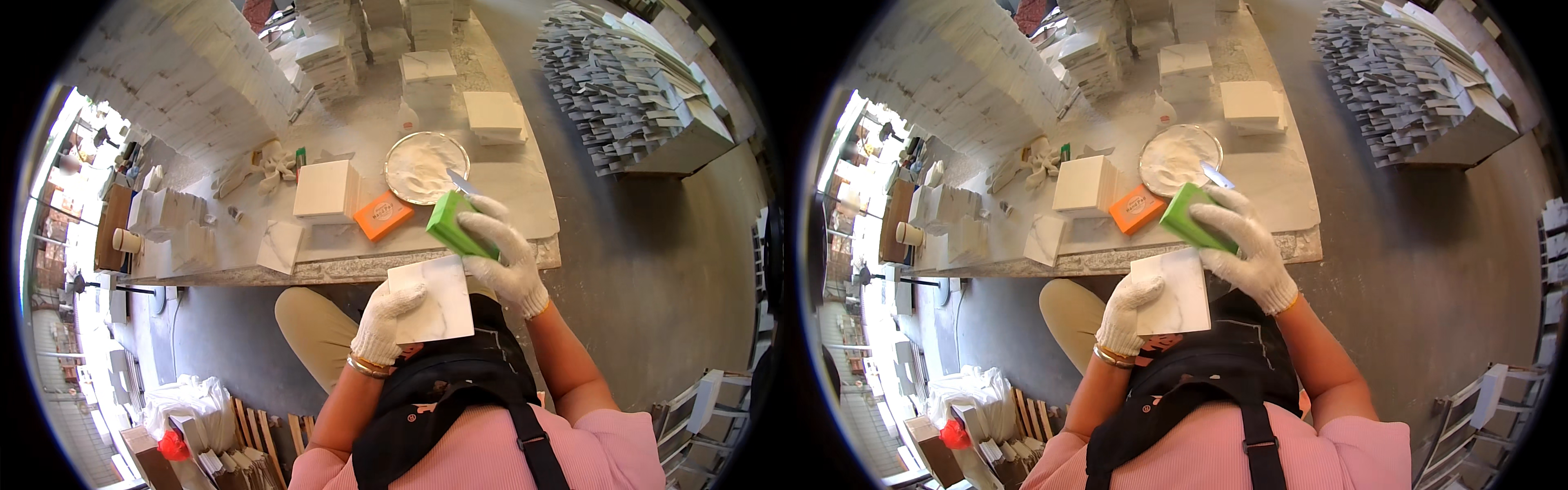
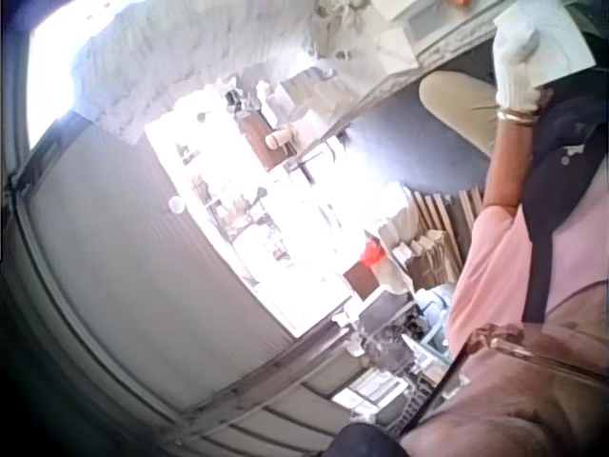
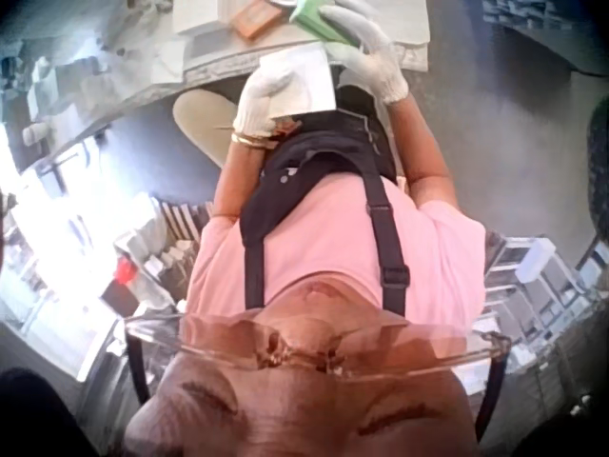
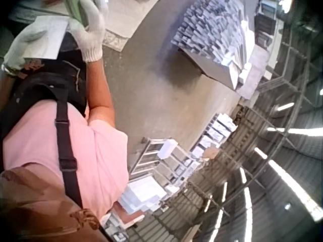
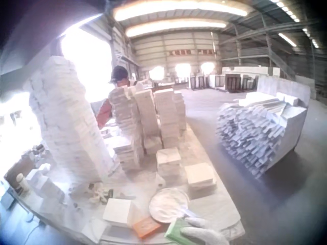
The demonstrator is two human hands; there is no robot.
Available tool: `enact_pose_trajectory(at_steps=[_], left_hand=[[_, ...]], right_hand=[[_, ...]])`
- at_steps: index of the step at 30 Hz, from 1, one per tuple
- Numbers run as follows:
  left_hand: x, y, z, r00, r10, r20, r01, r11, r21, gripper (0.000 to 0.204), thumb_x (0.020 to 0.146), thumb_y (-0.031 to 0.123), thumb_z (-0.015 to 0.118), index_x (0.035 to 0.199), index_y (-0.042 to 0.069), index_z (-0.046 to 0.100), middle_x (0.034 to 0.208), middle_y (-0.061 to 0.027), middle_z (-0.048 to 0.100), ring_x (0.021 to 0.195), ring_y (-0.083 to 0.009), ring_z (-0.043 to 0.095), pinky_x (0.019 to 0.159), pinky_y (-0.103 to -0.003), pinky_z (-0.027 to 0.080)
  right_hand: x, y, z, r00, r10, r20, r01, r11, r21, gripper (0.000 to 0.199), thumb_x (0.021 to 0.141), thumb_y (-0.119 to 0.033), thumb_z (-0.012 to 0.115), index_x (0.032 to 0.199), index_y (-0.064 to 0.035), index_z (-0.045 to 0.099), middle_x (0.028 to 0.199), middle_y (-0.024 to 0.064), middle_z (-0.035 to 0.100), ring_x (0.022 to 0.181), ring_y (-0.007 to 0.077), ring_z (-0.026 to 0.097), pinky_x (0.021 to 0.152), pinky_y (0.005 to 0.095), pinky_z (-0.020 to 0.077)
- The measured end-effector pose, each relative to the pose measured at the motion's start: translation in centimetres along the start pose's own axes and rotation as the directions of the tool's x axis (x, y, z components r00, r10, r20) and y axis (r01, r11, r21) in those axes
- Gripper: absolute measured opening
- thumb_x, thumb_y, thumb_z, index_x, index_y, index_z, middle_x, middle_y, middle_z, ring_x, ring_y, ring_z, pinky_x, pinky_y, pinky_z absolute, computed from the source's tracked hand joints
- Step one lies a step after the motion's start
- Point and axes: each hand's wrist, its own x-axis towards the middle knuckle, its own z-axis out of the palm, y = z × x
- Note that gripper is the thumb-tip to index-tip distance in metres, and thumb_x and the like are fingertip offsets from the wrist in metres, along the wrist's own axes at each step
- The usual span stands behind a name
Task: The person repeatedly applies a white paste to small square tiles using a metal spatula, then smooths and scrapes the surface with a green block and the spatula. The person handles multiple tiles one at a time, flipping them and working on edges and faces.
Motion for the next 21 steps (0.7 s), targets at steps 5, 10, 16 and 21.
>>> enact_pose_trajectory(at_steps=[5,10,16,21], left_hand=[[1.2,0.2,-1.6,0.993,0.023,-0.117,-0.007,0.990,0.138,0.049,0.090,0.008,0.067,0.135,-0.006,0.054,0.119,-0.0164,0.069,0.102,-0.0252,0.071,0.090,-0.039,0.060],[1.8,0.3,-1.3,0.991,0.012,-0.135,0.007,0.990,0.143,0.048,0.091,0.009,0.067,0.135,-0.006,0.054,0.118,-0.0163,0.069,0.100,-0.0248,0.072,0.087,-0.039,0.061],[2.0,1.3,-1.8,0.976,0.084,-0.201,-0.048,0.983,0.178,0.049,0.090,0.008,0.067,0.135,-0.008,0.053,0.121,-0.0173,0.067,0.104,-0.0264,0.071,0.089,-0.040,0.061],[1.6,4.0,-2.8,0.963,0.194,-0.185,-0.151,0.962,0.227,0.047,0.091,0.009,0.070,0.132,-0.007,0.056,0.120,-0.0154,0.069,0.102,-0.0234,0.071,0.089,-0.036,0.060]], right_hand=[[1.5,3.5,-5.6,0.947,0.099,-0.304,-0.097,0.995,0.020,0.056,0.083,-0.013,0.068,0.137,0.0011,0.058,0.145,0.0167,0.052,0.136,0.0292,0.049,0.115,0.0408,0.0377],[2.9,9.1,-8.8,0.965,0.008,-0.261,-0.177,0.757,-0.629,0.054,0.084,-0.023,0.072,0.134,-0.0075,0.062,0.141,0.0147,0.055,0.131,0.0335,0.051,0.110,0.0436,0.0414],[4.5,6.8,-6.8,0.964,-0.184,-0.194,-0.094,0.449,-0.889,0.046,0.084,-0.029,0.077,0.125,-0.0103,0.066,0.128,0.0114,0.064,0.116,0.0339,0.060,0.095,0.0408,0.0488],[6.3,3.8,-2.9,0.990,0.100,-0.101,-0.142,0.674,-0.725,0.038,0.092,-0.035,0.070,0.120,-0.0107,0.069,0.100,0.0129,0.070,0.090,0.0314,0.067,0.081,0.0386,0.0532]])
